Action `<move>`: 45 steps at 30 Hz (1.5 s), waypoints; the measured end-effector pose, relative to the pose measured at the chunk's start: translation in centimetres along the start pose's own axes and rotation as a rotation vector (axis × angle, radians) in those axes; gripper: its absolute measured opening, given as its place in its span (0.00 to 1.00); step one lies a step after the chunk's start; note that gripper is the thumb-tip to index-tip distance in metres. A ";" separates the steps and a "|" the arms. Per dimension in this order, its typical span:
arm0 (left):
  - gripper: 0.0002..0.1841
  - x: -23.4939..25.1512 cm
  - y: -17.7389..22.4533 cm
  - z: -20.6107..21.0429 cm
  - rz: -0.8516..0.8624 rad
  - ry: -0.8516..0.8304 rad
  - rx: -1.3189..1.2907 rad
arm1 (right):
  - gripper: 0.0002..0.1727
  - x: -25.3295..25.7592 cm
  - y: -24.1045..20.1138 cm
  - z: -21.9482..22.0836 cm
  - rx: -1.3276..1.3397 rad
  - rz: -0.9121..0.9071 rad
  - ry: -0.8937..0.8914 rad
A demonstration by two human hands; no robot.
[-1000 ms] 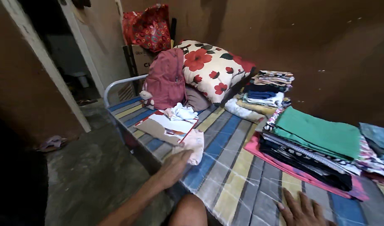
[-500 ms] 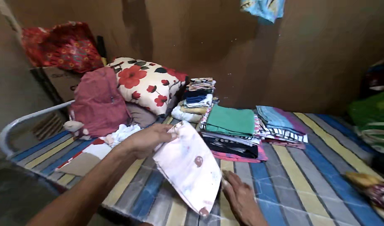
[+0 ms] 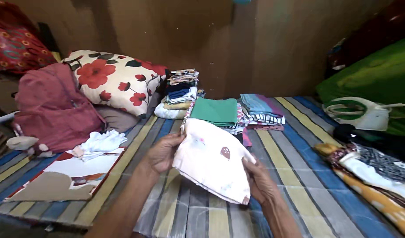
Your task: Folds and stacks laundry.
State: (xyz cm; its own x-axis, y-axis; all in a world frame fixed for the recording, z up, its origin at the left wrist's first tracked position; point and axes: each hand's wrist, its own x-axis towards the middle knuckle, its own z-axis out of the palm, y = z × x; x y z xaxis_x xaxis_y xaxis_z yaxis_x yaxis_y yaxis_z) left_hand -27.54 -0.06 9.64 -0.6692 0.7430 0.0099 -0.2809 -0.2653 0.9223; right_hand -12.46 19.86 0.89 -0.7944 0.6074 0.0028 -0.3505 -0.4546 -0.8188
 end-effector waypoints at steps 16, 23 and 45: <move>0.16 2.8 -9.4 -3.6 -0.297 0.261 0.482 | 0.36 -0.5 6.4 5.2 -1.499 -0.331 -0.414; 0.16 2.6 -9.5 -3.8 -0.294 0.248 0.489 | 0.38 2.9 2.7 -1.4 -1.872 0.106 -0.101; 0.41 2.7 -8.8 -2.6 -0.169 0.325 1.699 | 0.32 1.4 1.2 -2.3 -1.927 -0.136 0.166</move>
State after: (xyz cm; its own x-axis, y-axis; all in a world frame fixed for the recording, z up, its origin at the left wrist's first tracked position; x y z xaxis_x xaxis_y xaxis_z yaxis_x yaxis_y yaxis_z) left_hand -28.66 2.70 0.56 -0.8706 0.4920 0.0040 0.4771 0.8423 0.2509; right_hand -12.88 21.67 -1.42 -0.7252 0.6697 0.1600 0.6263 0.7381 -0.2508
